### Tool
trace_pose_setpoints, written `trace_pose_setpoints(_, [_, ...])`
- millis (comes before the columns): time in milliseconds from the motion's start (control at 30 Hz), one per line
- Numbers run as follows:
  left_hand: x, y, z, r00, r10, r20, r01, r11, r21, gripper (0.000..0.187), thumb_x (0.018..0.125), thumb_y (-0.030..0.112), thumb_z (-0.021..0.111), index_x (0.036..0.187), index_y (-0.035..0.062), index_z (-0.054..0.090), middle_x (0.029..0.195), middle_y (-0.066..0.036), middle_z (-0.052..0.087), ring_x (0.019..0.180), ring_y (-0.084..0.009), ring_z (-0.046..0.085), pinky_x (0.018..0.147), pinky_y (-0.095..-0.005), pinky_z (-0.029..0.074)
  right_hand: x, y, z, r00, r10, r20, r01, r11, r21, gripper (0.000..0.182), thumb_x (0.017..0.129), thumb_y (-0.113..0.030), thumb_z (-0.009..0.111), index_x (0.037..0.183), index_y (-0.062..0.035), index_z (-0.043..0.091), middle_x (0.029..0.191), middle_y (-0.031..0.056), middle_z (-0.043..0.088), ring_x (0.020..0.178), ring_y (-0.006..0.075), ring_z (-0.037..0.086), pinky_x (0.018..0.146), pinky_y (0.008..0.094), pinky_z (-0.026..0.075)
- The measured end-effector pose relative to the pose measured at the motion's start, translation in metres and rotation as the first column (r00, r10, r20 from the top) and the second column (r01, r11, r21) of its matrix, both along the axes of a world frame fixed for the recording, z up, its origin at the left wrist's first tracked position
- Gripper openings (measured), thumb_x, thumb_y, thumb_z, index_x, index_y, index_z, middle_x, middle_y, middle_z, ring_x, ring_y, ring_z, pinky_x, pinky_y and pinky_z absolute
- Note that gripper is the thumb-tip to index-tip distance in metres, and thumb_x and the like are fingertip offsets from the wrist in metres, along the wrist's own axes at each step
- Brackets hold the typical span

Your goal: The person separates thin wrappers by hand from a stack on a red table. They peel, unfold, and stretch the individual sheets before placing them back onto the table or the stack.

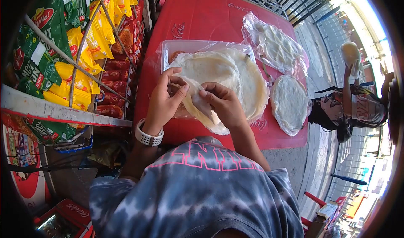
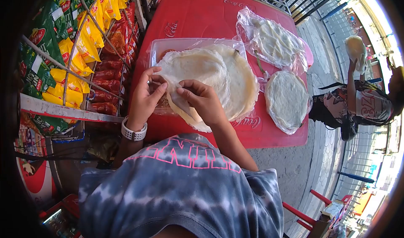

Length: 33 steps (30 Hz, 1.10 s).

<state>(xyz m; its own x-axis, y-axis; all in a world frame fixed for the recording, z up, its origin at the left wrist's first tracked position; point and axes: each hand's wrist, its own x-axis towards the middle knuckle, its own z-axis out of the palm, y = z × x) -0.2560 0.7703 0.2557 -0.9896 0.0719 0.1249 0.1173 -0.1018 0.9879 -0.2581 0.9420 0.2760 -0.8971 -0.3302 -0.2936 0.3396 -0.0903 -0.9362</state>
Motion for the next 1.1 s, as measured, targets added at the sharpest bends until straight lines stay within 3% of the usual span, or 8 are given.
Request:
trace_pose_setpoints(100, [-0.002, 0.0, -0.003, 0.995, 0.05, -0.087, -0.064, 0.984, -0.164, 0.039, 0.076, 0.005, 0.058, 0.112, 0.0055, 0.042, 0.094, -0.008, 0.05, 0.076, -0.0118, 0.054, 0.065, -0.0246, 0.045, 0.001, 0.0, -0.001, 0.995, -0.081, 0.064, 0.094, 0.966, -0.241, 0.019, 0.084, -0.016, 0.052, 0.097, -0.0021, 0.055, 0.082, -0.0005, 0.056, 0.071, 0.0038, 0.049, 0.061, 0.018, 0.04])
trace_pose_setpoints(233, [-0.013, 0.001, 0.008, 0.846, -0.056, -0.531, -0.278, 0.803, -0.528, 0.042, 0.071, 0.008, 0.063, 0.109, 0.0074, 0.047, 0.099, -0.01, 0.05, 0.08, -0.0227, 0.054, 0.072, -0.0341, 0.043, 0.003, 0.01, 0.018, 0.997, -0.066, -0.034, 0.062, 0.99, -0.123, 0.016, 0.085, -0.014, 0.051, 0.095, -0.0013, 0.054, 0.08, -0.0014, 0.054, 0.069, 0.0033, 0.047, 0.059, 0.0171, 0.038])
trace_pose_setpoints(433, [-0.032, -0.008, -0.008, 0.763, -0.532, -0.366, 0.202, 0.735, -0.648, 0.031, 0.071, 0.014, 0.064, 0.099, 0.0052, 0.055, 0.089, -0.01, 0.058, 0.077, -0.0237, 0.056, 0.073, -0.0341, 0.043, 0.018, 0.027, 0.089, 0.881, -0.082, -0.466, 0.121, 0.991, 0.055, 0.011, 0.083, -0.005, 0.049, 0.092, 0.001, 0.053, 0.079, -0.0012, 0.052, 0.072, 0.0035, 0.047, 0.062, 0.0158, 0.037])
trace_pose_setpoints(533, [-0.015, -0.012, -0.002, 0.863, -0.461, 0.207, 0.474, 0.88, -0.014, 0.028, 0.075, 0.018, 0.063, 0.097, 0.0028, 0.056, 0.081, -0.006, 0.06, 0.072, -0.0145, 0.058, 0.066, -0.0272, 0.046, 0.015, 0.047, 0.104, 0.741, -0.309, -0.596, 0.297, 0.947, -0.122, 0.013, 0.082, -0.001, 0.049, 0.093, 0.0018, 0.054, 0.082, 0.0022, 0.056, 0.073, 0.0064, 0.052, 0.064, 0.0174, 0.04])
trace_pose_setpoints(667, [-0.008, -0.018, 0.016, 0.832, -0.536, 0.147, 0.421, 0.78, 0.463, 0.027, 0.08, 0.016, 0.059, 0.102, 0.0011, 0.054, 0.084, -0.004, 0.06, 0.069, -0.007, 0.056, 0.061, -0.0223, 0.047, -0.014, 0.056, 0.118, 0.679, -0.588, -0.44, 0.491, 0.809, -0.322, 0.016, 0.082, -0.005, 0.051, 0.095, 0.0034, 0.055, 0.083, 0.0063, 0.059, 0.072, 0.0093, 0.055, 0.063, 0.0173, 0.042])
trace_pose_setpoints(733, [-0.013, -0.018, 0.018, 0.822, -0.535, 0.196, 0.337, 0.734, 0.59, 0.027, 0.08, 0.013, 0.057, 0.104, 0.0018, 0.053, 0.086, -0.003, 0.06, 0.071, -0.0066, 0.056, 0.063, -0.0223, 0.047, -0.046, 0.072, 0.103, 0.68, -0.512, -0.525, 0.545, 0.832, -0.105, 0.017, 0.082, -0.008, 0.052, 0.095, 0.002, 0.056, 0.084, 0.0067, 0.059, 0.074, 0.0101, 0.056, 0.063, 0.0187, 0.042])
trace_pose_setpoints(833, [-0.021, -0.009, -0.011, 0.889, -0.361, 0.283, 0.185, 0.847, 0.498, 0.032, 0.081, 0.006, 0.053, 0.112, 0.0006, 0.047, 0.097, -0.005, 0.057, 0.082, -0.0085, 0.055, 0.072, -0.0232, 0.045, -0.087, 0.093, 0.063, 0.659, -0.179, -0.73, 0.623, 0.674, 0.397, 0.019, 0.081, -0.012, 0.054, 0.096, -0.0019, 0.059, 0.085, 0.0064, 0.061, 0.076, 0.0113, 0.056, 0.065, 0.0222, 0.043])
trace_pose_setpoints(1100, [-0.017, 0.0, -0.026, 0.96, -0.184, 0.212, 0.128, 0.959, 0.251, 0.051, 0.079, -0.004, 0.05, 0.126, -0.0014, 0.029, 0.117, -0.01, 0.045, 0.105, -0.0149, 0.046, 0.088, -0.0256, 0.037, -0.039, 0.028, 0.002, 0.886, 0.059, -0.459, 0.135, 0.916, 0.378, 0.02, 0.08, -0.012, 0.056, 0.096, -0.001, 0.055, 0.088, 0.0082, 0.06, 0.078, 0.0143, 0.058, 0.066, 0.0255, 0.046])
